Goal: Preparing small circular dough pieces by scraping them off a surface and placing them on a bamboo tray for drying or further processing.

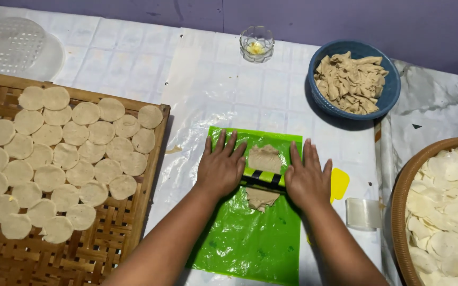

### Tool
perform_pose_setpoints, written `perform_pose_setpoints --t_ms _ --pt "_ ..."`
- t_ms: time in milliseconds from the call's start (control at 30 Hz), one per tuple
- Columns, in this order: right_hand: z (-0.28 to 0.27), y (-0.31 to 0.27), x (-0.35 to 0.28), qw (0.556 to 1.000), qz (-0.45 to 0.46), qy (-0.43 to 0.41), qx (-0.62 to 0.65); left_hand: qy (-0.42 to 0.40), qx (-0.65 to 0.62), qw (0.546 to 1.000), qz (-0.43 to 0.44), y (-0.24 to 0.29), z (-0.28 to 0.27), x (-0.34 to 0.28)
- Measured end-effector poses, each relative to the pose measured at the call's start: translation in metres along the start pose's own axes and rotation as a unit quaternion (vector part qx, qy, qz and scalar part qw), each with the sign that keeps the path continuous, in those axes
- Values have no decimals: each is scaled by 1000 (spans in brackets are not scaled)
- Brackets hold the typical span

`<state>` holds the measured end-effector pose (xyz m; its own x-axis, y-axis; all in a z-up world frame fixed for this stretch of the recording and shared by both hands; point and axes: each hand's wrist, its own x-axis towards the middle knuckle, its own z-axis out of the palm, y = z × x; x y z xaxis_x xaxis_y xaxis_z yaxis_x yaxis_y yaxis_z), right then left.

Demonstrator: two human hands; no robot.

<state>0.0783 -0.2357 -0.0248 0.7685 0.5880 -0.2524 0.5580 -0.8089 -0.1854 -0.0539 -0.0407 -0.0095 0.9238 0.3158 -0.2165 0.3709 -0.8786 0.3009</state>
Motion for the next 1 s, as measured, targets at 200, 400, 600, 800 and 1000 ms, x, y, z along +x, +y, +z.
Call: perform_pose_setpoints --t_ms 200,400,600,800,1000 --pt "-21 -10 59 997 31 64 -6 -35 -12 996 -84 -7 -14 61" --pt "-10 -11 28 998 8 59 -9 17 -2 996 -91 11 -22 8" --pt "32 5 -19 984 -79 155 -37 105 2 993 -54 8 32 -44" --pt "62 11 -86 953 -168 251 -10 151 -11 988 -23 15 68 -115" --pt "61 31 -72 996 -52 58 -37 96 -20 992 -78 14 56 -120"
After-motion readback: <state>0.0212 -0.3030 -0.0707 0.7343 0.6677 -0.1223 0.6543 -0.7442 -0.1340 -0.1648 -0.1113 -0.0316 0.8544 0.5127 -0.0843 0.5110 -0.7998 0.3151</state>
